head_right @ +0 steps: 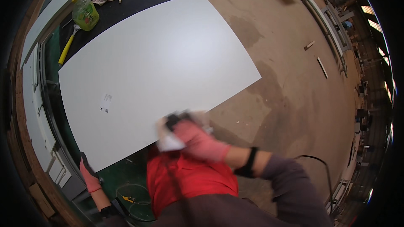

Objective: Cleaning a white furniture panel with a cloth and a scraper in a workshop.

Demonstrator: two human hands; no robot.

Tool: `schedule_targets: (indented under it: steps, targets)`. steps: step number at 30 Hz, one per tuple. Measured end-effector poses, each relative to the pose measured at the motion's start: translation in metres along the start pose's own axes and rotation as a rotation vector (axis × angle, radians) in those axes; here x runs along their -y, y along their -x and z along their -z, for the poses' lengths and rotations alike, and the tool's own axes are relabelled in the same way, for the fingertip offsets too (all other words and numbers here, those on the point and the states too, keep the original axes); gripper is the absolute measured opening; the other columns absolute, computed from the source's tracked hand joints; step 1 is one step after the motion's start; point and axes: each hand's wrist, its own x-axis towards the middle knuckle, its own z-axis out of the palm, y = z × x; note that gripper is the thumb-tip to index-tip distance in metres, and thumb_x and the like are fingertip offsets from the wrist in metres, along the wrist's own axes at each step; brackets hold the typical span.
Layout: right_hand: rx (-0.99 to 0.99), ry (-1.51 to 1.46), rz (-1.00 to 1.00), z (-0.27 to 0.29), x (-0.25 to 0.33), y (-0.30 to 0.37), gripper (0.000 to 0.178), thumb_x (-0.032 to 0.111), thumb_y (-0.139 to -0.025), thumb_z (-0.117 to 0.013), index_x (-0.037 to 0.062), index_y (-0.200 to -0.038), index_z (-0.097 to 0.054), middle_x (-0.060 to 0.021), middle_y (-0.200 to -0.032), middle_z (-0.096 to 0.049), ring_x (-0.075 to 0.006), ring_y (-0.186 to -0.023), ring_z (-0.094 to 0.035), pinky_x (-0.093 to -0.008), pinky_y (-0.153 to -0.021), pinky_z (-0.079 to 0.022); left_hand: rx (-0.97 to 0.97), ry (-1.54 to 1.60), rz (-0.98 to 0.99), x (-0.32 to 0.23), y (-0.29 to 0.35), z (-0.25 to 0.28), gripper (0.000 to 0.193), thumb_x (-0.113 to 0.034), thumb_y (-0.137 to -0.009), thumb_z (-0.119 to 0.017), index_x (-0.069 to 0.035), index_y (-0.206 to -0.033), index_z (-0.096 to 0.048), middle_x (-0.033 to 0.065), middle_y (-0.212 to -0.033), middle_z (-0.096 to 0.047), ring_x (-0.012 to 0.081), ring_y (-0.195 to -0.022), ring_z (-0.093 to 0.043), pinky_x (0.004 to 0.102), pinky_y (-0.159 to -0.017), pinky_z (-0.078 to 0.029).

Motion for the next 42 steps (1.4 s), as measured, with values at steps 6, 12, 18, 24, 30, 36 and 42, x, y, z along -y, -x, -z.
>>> schedule_targets:
  steps: [6, 12, 18, 24, 30, 36, 42]
  targets:
    - [0.436, 0.404, 0.107, -0.248, -0.011, -0.119, 0.042, 0.020, -0.090, -0.039, -0.0007, -0.125, -0.048, -0.0164, -0.135, -0.042, -0.0304, -0.132, -0.030, -0.0486, -0.113, -0.013, 0.033, -0.266, -0.107, -0.008, 0.001, -0.012, 0.048, -0.037, -0.096, -0.043, 0.006, -0.117, -0.053, 0.0106, -0.108, -0.059, 0.0175, -0.097, -0.055, 0.0300, -0.086, -0.044]
    - [0.313, 0.459, 0.260, -0.157, 0.024, -0.106, 0.044, 0.022, -0.080, -0.054, 0.0040, -0.120, -0.051, -0.0171, -0.127, -0.047, -0.0304, -0.126, -0.037, -0.0474, -0.112, -0.018, -0.018, -0.233, -0.055, -0.012, 0.010, -0.012, 0.049, -0.037, -0.097, -0.041, 0.007, -0.110, -0.057, 0.0126, -0.101, -0.061, 0.0188, -0.088, -0.057, 0.0313, -0.082, -0.045]
    - [-0.240, 0.793, -0.232, 0.055, 0.024, -0.023, 0.062, 0.036, -0.077, -0.065, 0.0034, -0.126, -0.047, -0.0176, -0.124, -0.051, -0.0333, -0.121, -0.043, -0.0464, -0.110, -0.021, -0.003, -0.197, -0.041, -0.005, 0.006, 0.009, 0.048, -0.036, -0.096, -0.042, 0.007, -0.115, -0.054, 0.0127, -0.109, -0.059, 0.0206, -0.096, -0.055, 0.0317, -0.088, -0.042]
    - [-0.809, 1.180, -0.733, 0.204, -0.039, 0.056, 0.061, 0.036, -0.081, -0.059, 0.0003, -0.127, -0.044, -0.0225, -0.128, -0.047, -0.0388, -0.122, -0.039, -0.0534, -0.106, -0.020, -0.250, -0.996, -0.476, -0.006, 0.002, -0.013, 0.046, -0.023, -0.094, -0.048, 0.006, -0.130, -0.041, 0.0206, -0.128, -0.048, 0.0297, -0.117, -0.047, 0.0367, -0.101, -0.034]
    - [-0.392, 0.780, -0.387, 0.050, 0.020, -0.004, 0.059, 0.035, -0.078, -0.057, 0.0028, -0.125, -0.045, -0.0166, -0.120, -0.050, -0.0328, -0.119, -0.042, -0.0494, -0.108, -0.021, 0.452, -1.489, -0.697, -0.031, 0.077, -0.134, 0.107, -0.029, -0.051, -0.079, 0.005, -0.137, -0.026, 0.0282, -0.141, -0.022, 0.0436, -0.132, -0.017, 0.0528, -0.109, -0.017]
    - [-0.120, 0.686, 0.012, -0.005, 0.042, -0.023, 0.062, 0.025, -0.072, -0.065, -0.0016, -0.123, -0.045, -0.0164, -0.125, -0.049, -0.0323, -0.122, -0.041, -0.0492, -0.110, -0.019, 0.507, -1.592, -0.944, -0.019, 0.065, -0.189, 0.092, -0.021, -0.059, -0.077, 0.005, -0.133, -0.030, 0.0285, -0.140, -0.022, 0.0465, -0.131, -0.018, 0.0562, -0.109, -0.016]
    - [-0.870, 1.158, -0.474, 0.161, -0.025, 0.016, 0.062, 0.047, -0.082, -0.053, 0.0033, -0.126, -0.047, -0.0150, -0.122, -0.052, -0.0277, -0.116, -0.047, -0.0444, -0.108, -0.024, 0.425, -1.767, -0.856, -0.005, 0.057, -0.173, 0.080, -0.006, -0.060, -0.064, 0.005, -0.132, -0.032, 0.0274, -0.139, -0.027, 0.0427, -0.131, -0.023, 0.0539, -0.110, -0.016]
